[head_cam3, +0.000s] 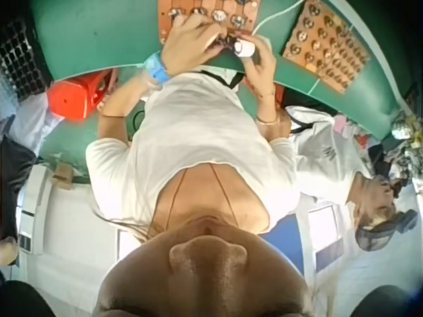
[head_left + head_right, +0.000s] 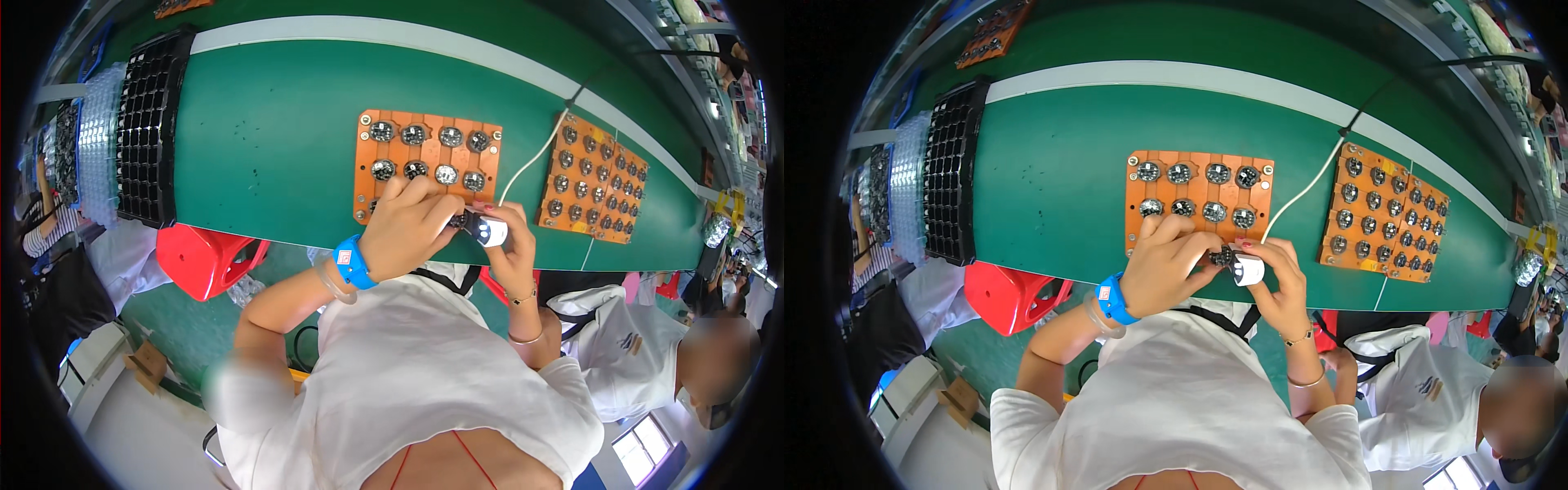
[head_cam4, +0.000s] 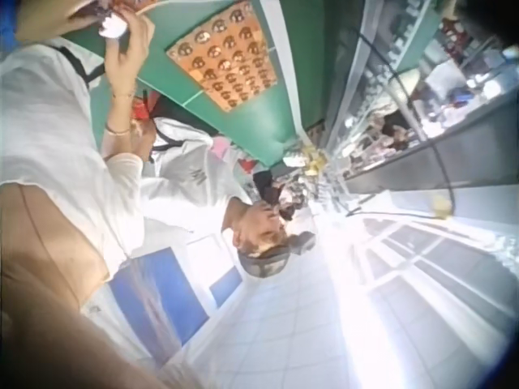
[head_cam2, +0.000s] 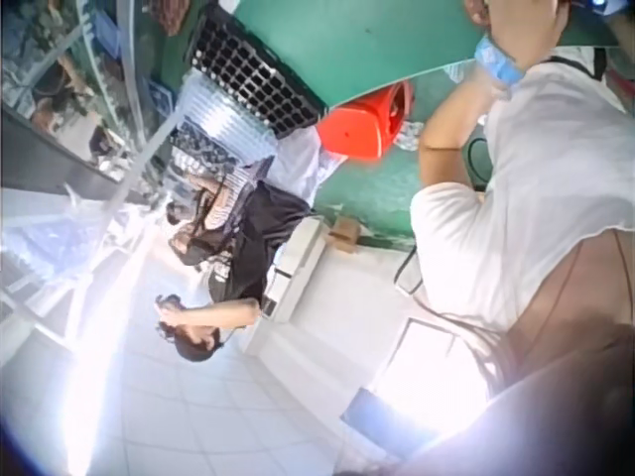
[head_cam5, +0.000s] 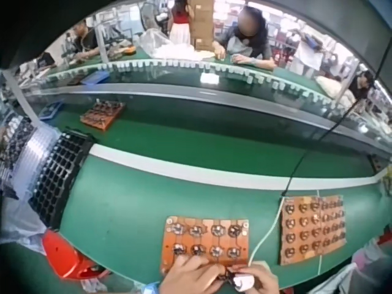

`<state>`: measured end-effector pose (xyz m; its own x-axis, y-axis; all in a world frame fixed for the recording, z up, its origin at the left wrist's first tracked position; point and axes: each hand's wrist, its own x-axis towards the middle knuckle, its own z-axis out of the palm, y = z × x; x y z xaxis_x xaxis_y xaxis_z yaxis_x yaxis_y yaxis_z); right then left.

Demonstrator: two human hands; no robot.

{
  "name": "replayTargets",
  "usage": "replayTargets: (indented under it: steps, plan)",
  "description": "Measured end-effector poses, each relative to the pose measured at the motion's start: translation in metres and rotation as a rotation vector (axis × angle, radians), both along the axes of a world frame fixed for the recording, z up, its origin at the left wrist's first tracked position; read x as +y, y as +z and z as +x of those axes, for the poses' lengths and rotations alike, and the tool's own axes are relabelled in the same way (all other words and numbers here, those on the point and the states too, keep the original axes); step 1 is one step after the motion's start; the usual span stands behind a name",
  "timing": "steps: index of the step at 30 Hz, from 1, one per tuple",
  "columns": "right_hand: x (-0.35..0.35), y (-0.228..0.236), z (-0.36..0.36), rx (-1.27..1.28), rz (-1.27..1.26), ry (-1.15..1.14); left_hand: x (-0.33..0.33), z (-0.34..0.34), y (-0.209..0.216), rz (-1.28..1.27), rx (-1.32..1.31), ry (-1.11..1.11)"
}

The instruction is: Test individual electronic components mounted on a wooden fixture using a handheld electronic tester.

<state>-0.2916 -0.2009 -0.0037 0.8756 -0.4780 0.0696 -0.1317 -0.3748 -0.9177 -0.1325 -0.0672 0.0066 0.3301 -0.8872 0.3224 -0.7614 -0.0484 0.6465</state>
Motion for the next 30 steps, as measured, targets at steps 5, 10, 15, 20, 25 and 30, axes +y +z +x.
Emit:
replayTargets:
  steps: [5, 10, 15, 20, 25, 30]
  plan:
    - [-0.001, -0.003, -0.002, 0.001, 0.010, -0.006, 0.001, 0.001, 0.000, 0.052, 0.061, 0.018]
    - [-0.006, -0.002, -0.016, -0.108, 0.248, -0.160, -0.001, -0.001, -0.008, 0.186, -0.200, 0.029]
    - [-0.017, -0.003, -0.028, -0.032, 0.113, -0.148, -0.020, -0.016, -0.015, 0.123, -0.124, -0.083]
    - [-0.018, -0.006, -0.030, 0.049, -0.037, -0.087, -0.029, -0.020, -0.014, 0.101, -0.110, -0.089]
    - [-0.014, -0.010, -0.028, 0.020, -0.010, -0.066, -0.030, -0.023, -0.007, 0.013, -0.020, -0.064]
    - [-0.014, -0.017, -0.038, 0.027, -0.047, -0.034, -0.027, -0.022, -0.007, 0.093, 0.020, -0.069]
